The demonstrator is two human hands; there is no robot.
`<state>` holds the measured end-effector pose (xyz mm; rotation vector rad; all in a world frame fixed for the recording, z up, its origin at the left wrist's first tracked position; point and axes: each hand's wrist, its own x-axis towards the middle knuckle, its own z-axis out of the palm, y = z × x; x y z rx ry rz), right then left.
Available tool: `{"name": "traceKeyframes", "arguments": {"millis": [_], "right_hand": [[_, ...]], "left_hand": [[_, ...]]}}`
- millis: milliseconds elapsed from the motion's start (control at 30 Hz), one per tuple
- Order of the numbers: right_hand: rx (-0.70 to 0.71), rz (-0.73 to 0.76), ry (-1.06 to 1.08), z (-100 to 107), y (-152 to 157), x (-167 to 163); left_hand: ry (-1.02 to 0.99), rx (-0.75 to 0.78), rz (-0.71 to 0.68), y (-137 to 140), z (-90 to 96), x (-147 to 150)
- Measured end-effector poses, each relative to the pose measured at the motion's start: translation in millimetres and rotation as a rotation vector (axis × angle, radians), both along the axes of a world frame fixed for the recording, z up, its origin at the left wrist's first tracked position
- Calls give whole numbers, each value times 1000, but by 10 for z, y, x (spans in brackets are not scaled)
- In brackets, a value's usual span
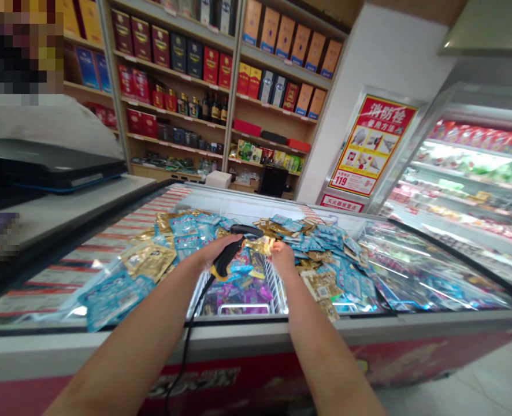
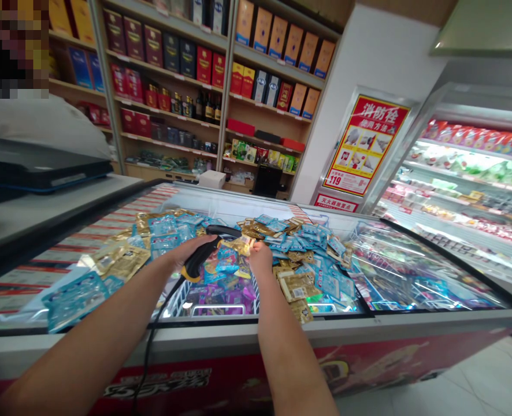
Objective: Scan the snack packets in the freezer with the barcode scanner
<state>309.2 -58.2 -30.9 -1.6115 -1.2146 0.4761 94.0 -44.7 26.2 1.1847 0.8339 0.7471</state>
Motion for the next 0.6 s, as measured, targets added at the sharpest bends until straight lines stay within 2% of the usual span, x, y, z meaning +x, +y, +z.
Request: {"name": "traceKeyframes", "arguments": {"millis": [233, 600], "right_hand": [[-65, -38, -71, 42, -25, -9], [-57, -18, -46, -17, 20, 10]], "left_hand": [[43, 64, 28, 27, 9, -12], [80, 101, 66, 20, 30, -6]]}}
